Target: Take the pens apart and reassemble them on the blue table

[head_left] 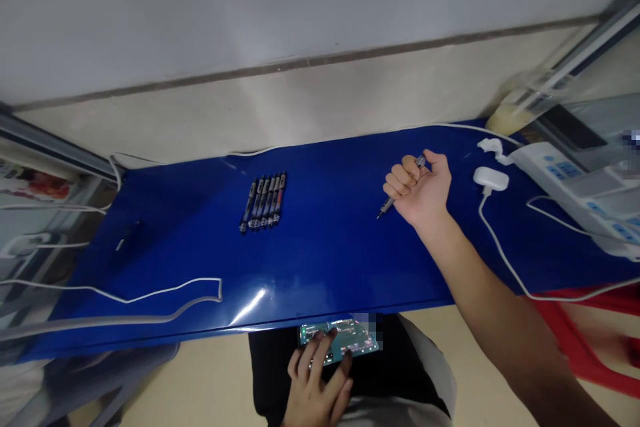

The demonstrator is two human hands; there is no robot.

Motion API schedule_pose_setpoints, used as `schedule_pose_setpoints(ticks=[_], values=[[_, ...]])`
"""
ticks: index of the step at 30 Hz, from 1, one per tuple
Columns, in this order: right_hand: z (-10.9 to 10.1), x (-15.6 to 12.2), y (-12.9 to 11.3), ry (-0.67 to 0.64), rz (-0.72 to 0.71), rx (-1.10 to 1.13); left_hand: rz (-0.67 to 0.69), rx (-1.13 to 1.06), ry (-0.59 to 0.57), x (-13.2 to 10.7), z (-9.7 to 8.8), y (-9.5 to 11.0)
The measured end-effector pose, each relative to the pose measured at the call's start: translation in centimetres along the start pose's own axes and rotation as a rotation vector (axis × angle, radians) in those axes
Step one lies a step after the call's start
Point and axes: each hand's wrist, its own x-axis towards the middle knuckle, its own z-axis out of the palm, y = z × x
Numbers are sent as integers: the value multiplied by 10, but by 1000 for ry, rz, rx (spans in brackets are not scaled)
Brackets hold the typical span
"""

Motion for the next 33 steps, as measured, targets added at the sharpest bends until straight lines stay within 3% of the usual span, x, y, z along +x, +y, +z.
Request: schedule_pose_setpoints(ticks=[5, 15, 24, 33], values=[[-1, 0, 0, -7, 2, 1, 153, 56, -95, 3, -4, -2], [-1, 0, 1, -39, 0, 19, 170, 88, -172, 8, -3, -2], [-3, 1, 1, -57, 14, 7, 237, 53, -144, 17, -9, -1], [-3, 1, 1, -51, 20, 3, 203, 45, -158, 11, -4, 0]])
